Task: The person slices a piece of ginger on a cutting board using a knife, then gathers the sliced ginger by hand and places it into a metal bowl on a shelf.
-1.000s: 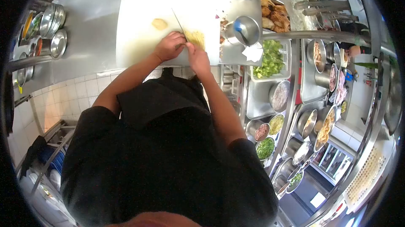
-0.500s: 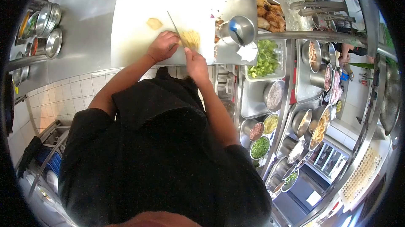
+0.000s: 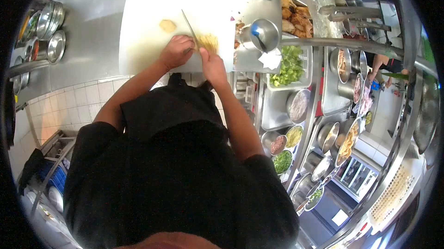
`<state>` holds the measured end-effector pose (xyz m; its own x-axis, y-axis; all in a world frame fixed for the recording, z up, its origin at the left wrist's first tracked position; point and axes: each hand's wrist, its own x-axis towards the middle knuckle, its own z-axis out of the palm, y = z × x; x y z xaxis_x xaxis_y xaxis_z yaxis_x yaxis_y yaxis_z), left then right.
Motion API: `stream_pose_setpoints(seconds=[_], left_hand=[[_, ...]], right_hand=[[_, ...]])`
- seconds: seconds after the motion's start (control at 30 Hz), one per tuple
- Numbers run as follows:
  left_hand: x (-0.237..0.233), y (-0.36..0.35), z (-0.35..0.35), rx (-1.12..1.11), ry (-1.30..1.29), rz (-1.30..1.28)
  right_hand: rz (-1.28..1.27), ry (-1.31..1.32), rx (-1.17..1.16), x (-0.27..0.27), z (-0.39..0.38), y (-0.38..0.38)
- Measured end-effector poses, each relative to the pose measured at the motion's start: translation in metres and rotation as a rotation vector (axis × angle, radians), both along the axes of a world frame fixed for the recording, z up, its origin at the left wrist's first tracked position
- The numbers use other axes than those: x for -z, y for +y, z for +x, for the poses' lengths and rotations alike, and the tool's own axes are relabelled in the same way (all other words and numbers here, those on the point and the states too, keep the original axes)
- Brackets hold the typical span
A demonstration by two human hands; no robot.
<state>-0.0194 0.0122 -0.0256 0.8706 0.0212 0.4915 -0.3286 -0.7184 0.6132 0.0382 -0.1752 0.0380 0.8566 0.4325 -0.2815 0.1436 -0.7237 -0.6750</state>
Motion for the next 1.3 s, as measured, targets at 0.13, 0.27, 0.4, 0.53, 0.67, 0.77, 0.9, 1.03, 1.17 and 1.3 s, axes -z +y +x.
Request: stream_pose_setpoints(seconds=[0.13, 0.27, 0.4, 0.53, 0.67, 0.77, 0.9, 1.03, 1.17, 1.3], left_hand=[[0.002, -0.001, -0.001, -0.023, -0.034, -0.030], [0.006, 0.000, -0.001, 0.001, -0.017, -0.035], [0.005, 0.000, -0.002, -0.015, 0.016, -0.031], [0.002, -0.002, -0.004, -0.028, -0.027, -0.025], [0.002, -0.001, -0.003, 0.000, -0.043, -0.026], [0.005, 0.001, -0.004, -0.002, -0.063, -0.018], [0.005, 0.003, -0.007, 0.027, -0.054, -0.024], [0.007, 0.002, -0.004, 0.034, -0.031, -0.035], [0.003, 0.003, -0.003, 0.032, -0.040, 0.011], [0.000, 0.002, -0.002, 0.039, -0.038, 0.018]], right_hand=[[0.028, 0.039, -0.001, -0.009, -0.018, -0.015], [-0.054, -0.001, 0.001, 0.014, -0.005, 0.011], [-0.030, 0.066, 0.014, -0.015, -0.007, -0.003], [0.021, 0.083, 0.053, -0.007, -0.027, -0.018], [-0.011, 0.036, 0.051, -0.005, -0.016, 0.013], [0.041, -0.115, 0.004, 0.021, -0.009, 0.004], [0.010, 0.340, 0.191, 0.010, -0.001, -0.008], [0.011, 0.240, 0.168, 0.008, -0.007, -0.022], [-0.025, 0.199, 0.102, -0.026, -0.017, -0.015], [-0.035, 0.141, 0.071, -0.020, -0.032, -0.019]])
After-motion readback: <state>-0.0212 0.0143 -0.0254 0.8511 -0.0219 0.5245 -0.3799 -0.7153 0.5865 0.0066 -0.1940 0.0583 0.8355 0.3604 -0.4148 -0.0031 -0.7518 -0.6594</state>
